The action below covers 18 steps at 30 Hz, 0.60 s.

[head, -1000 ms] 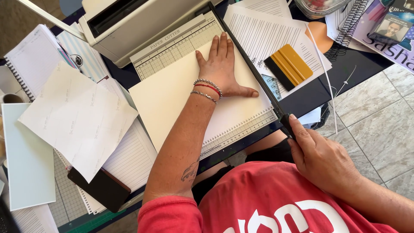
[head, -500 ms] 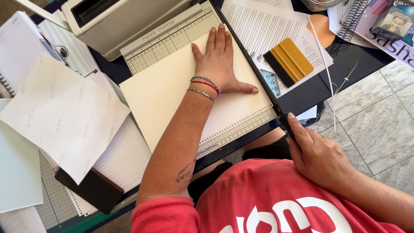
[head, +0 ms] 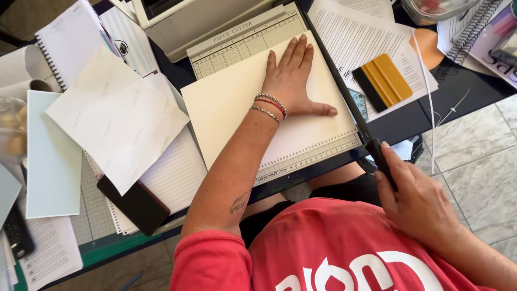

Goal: Assembling a custom spiral-bound notebook by smoothing the cover, trimming pages, and organizing the contents.

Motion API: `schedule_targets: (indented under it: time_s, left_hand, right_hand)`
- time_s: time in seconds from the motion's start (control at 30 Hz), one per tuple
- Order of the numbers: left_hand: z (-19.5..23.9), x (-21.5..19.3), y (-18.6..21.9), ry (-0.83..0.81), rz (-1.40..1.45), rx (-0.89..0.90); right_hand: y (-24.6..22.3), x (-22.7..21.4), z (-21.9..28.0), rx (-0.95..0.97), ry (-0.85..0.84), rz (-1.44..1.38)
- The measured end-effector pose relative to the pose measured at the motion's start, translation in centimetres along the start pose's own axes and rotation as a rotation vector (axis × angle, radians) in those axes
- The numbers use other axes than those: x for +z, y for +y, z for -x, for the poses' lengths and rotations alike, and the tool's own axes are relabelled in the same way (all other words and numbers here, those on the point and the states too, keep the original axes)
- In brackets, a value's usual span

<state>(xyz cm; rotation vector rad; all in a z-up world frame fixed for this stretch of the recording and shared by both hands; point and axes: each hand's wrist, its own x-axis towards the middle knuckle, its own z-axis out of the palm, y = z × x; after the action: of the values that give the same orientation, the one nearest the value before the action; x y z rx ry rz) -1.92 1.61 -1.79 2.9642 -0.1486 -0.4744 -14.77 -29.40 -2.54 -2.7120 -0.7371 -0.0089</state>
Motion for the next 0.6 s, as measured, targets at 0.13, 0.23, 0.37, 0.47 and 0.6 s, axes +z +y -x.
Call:
schedule_targets:
  time_s: [0.13, 0.23, 0.37, 0.47, 0.6]
  left_hand:
    - [1.5, -0.6, 1.2, 0.027, -0.017, 0.034]
    - [4.8, -1.0, 2.9, -0.068, -0.037, 0.031]
    - [6.6, 3.1, 2.3, 0.082, -0.071, 0.059]
    - [6.9, 3.0, 2.3, 0.055, -0.066, 0.051]
    - [6.9, 3.5, 2.2, 0.095, -0.087, 0.052]
  right_hand:
    - [0.0, 0.0, 0.1, -0.044, 0.089, 0.055]
    - [-0.2, -0.7, 0.1, -0.069, 0.147, 0.025]
    - [-1.0, -2.5, -0.4, -0.170, 0.284, -0.059]
    - [-2.7, -5.1, -1.3, -0.235, 0.352, -0.132]
    - [-3.3, -7.2, -2.3, -0.215, 0.340, -0.149]
